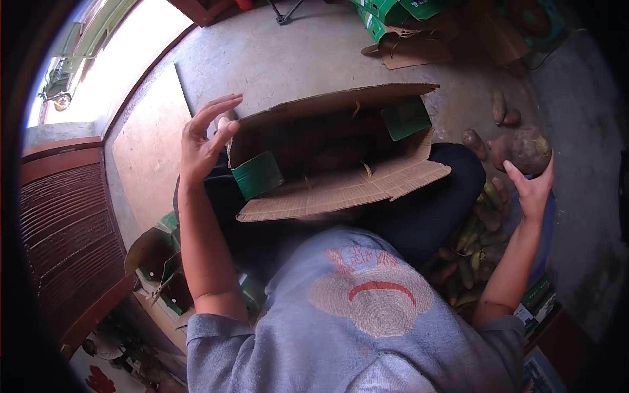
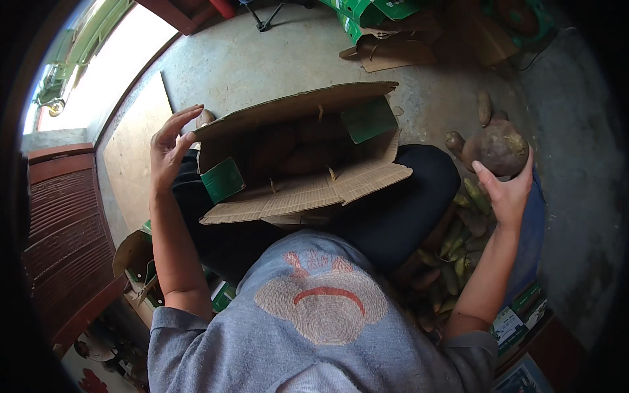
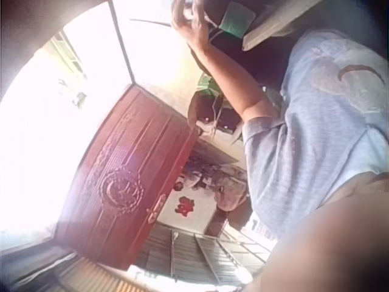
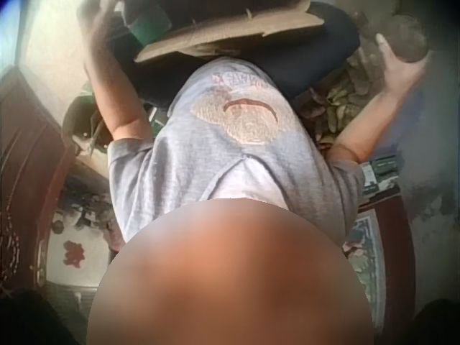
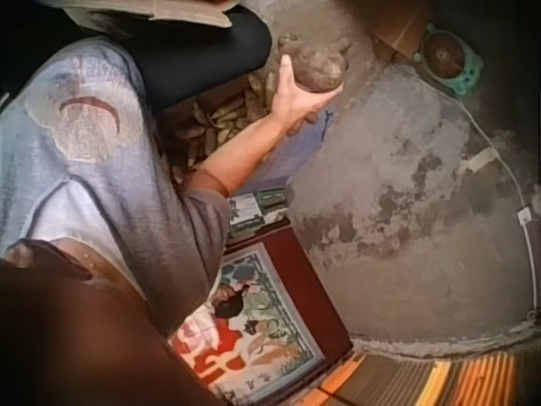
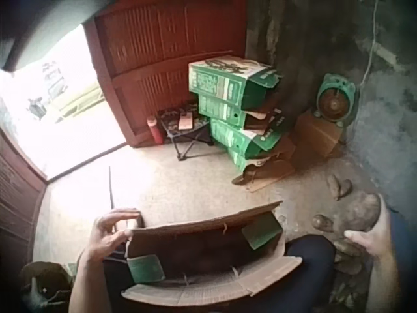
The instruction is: Sort yams from a pile on the floor into cardboard boxes for packaging.
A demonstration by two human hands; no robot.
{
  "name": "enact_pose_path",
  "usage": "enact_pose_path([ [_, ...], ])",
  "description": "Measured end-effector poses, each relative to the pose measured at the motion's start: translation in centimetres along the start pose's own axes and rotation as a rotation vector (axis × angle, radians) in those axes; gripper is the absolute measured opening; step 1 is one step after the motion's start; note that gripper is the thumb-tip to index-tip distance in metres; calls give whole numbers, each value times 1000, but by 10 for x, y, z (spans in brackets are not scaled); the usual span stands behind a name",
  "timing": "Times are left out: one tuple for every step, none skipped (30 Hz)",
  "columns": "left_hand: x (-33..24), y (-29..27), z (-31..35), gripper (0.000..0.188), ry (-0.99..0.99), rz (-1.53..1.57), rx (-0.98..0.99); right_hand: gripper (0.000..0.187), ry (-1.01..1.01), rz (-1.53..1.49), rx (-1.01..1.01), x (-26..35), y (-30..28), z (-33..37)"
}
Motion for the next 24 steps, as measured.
enact_pose_path([
  [2,-3,3,36,0,4,-13,77,-114,-73,103,43,28,2],
  [9,-4,7,32,-26,-23,17,79,-227,-141,210,82,59,8],
  [14,-3,9,28,-49,-43,50,86,-265,-185,323,108,89,13],
  [11,-5,9,20,-14,-102,32,88,-388,-129,435,132,121,20],
  [13,-7,9,20,-11,-96,27,89,-506,-34,563,149,155,28],
  [15,-9,11,19,1,-116,32,86,-540,-13,664,162,188,40],
  [15,-10,11,18,15,-133,36,84,-620,27,755,170,219,52],
  [14,-10,10,18,19,-131,36,83,-648,48,845,165,250,63],
  [14,-9,10,18,22,-126,31,84,-598,124,948,152,280,72],
  [16,-9,11,17,-4,-68,25,86,-574,194,1041,138,305,80],
  [17,-10,12,17,-30,-10,18,86,-530,334,1127,122,327,85],
  [17,-12,13,17,-28,-6,13,85,-514,438,1140,107,343,88],
  [16,-12,12,16,14,-74,21,84,-491,544,1154,98,353,90],
  [15,-12,12,15,57,-143,30,84,-488,551,1156,93,357,88],
  [13,-12,12,15,59,-138,31,80,-437,685,1150,84,356,85],
  [11,-12,12,14,65,-143,27,77,-381,818,1140,75,355,81],
  [9,-12,12,14,71,-147,26,77,-374,822,1137,65,359,78],
  [8,-12,12,14,71,-142,30,74,-365,886,1132,60,362,77],
  [10,-12,12,14,46,-130,28,71,-354,950,1127,53,361,76],
  [11,-12,12,15,20,-118,27,69,-313,936,1165,46,360,75],
  [14,-12,10,15,18,-112,31,69,-306,940,1167,51,356,73],
  [11,-14,9,15,70,-90,8,68,-378,801,1133,66,353,75],
  [7,-15,9,16,121,-68,-15,68,-445,661,1094,81,347,75],
  [8,-13,11,16,88,-64,-1,65,-431,564,1073,104,333,75],
])
Point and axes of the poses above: each hand's wrist, its own z-axis away from the middle knuckle, its own y-axis out of the palm, x = y × z, the point moved 7 cm from there along -z, towards the middle knuckle, and after that the axes turned 7 degrees about -x, right-handed, at the moved point
